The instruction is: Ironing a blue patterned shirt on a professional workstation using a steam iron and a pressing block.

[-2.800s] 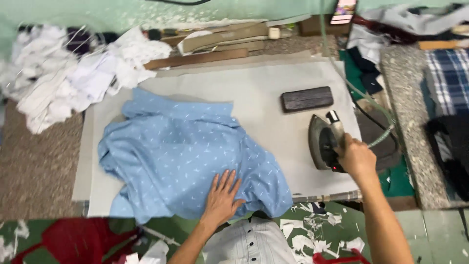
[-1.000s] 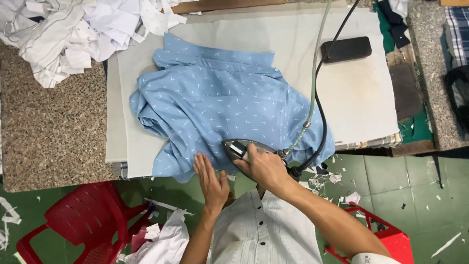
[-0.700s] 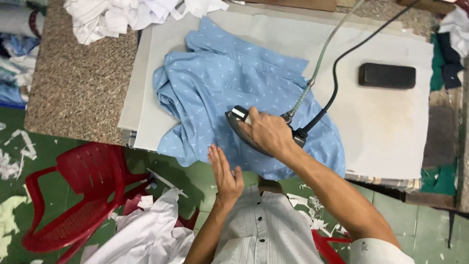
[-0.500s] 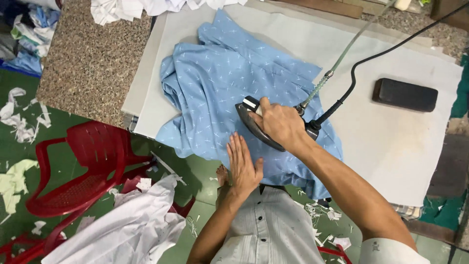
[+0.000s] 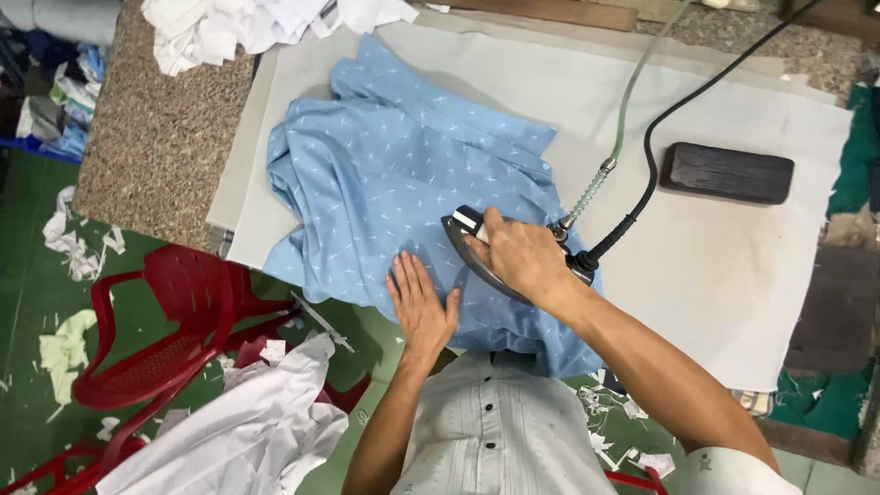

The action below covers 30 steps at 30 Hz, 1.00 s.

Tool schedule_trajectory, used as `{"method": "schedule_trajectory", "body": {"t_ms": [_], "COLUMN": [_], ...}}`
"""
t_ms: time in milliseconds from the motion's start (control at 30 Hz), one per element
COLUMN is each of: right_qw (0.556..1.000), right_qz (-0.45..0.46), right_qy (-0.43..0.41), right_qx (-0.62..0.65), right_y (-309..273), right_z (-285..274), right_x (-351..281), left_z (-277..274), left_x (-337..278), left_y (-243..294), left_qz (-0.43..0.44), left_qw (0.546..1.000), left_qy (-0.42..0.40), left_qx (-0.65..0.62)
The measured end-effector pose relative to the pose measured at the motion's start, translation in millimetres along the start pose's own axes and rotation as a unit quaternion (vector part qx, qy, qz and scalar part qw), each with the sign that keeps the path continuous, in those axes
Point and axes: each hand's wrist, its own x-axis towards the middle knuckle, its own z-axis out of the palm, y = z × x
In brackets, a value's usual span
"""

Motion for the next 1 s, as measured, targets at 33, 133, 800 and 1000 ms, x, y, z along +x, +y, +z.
{"method": "schedule_trajectory", "body": {"t_ms": [33, 133, 800, 1000], "right_qw": [1.000, 0.997, 0.909, 0.794], "right_qz": [0.009, 0.060, 0.323, 0.344], "right_qy": [0.006, -0.023, 0.263, 0.363], "right_qx": [0.004, 0.030, -0.002, -0.345], "right_y": [9, 47, 231, 177], "right_z": [-2, -11, 130, 136], "right_x": [-11, -48, -221, -185], "left_z": [-1, 0, -25, -36], "left_x": [-2, 0, -5, 9], "left_y": [-1, -2, -23, -98], "left_qz": [0.011, 0.033, 0.049, 0.113], "left_qw": [1.000, 0.999, 0.989, 0.989], "left_qy": [-0.002, 0.036, -0.035, -0.032], "left_qx": [-0.002, 0.006, -0.135, -0.092]}}
